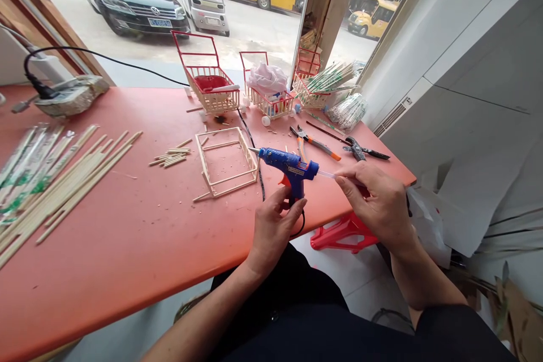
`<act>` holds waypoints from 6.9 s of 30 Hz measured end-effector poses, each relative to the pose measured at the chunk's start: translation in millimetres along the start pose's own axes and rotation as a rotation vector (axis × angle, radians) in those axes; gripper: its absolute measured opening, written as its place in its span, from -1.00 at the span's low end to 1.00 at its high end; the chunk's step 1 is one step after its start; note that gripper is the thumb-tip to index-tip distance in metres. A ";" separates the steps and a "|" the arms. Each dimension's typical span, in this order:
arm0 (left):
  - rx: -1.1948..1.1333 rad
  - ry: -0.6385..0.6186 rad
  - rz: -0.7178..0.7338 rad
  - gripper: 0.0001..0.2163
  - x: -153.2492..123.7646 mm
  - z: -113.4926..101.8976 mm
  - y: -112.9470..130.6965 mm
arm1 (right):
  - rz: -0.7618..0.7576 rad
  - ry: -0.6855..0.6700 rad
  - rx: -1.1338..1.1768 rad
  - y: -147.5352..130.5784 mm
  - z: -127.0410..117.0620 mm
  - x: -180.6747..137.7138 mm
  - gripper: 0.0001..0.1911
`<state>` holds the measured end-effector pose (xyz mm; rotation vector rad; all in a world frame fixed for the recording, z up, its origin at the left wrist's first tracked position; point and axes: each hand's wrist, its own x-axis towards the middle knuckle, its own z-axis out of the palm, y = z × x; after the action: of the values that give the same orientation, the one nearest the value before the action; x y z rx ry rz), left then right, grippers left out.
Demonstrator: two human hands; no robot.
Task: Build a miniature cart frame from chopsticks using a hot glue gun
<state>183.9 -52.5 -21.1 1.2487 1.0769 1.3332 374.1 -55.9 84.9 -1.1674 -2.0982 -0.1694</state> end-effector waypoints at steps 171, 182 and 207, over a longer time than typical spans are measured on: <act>0.208 0.234 -0.064 -0.80 2.0 -129.2 23.9 | 0.280 -0.444 0.836 3.9 105.9 2.8 -0.45; 0.167 0.234 -0.012 -0.84 4.0 -117.3 20.7 | 0.276 -0.430 0.764 -3.3 94.3 3.9 -0.57; 0.315 0.243 0.067 -0.86 1.1 -117.8 24.4 | 0.303 -0.493 0.763 -8.0 93.5 6.8 -0.73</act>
<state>64.6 -52.7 -6.2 1.3834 1.4721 1.4314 316.5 -15.5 22.5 -1.0713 -2.0302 1.0615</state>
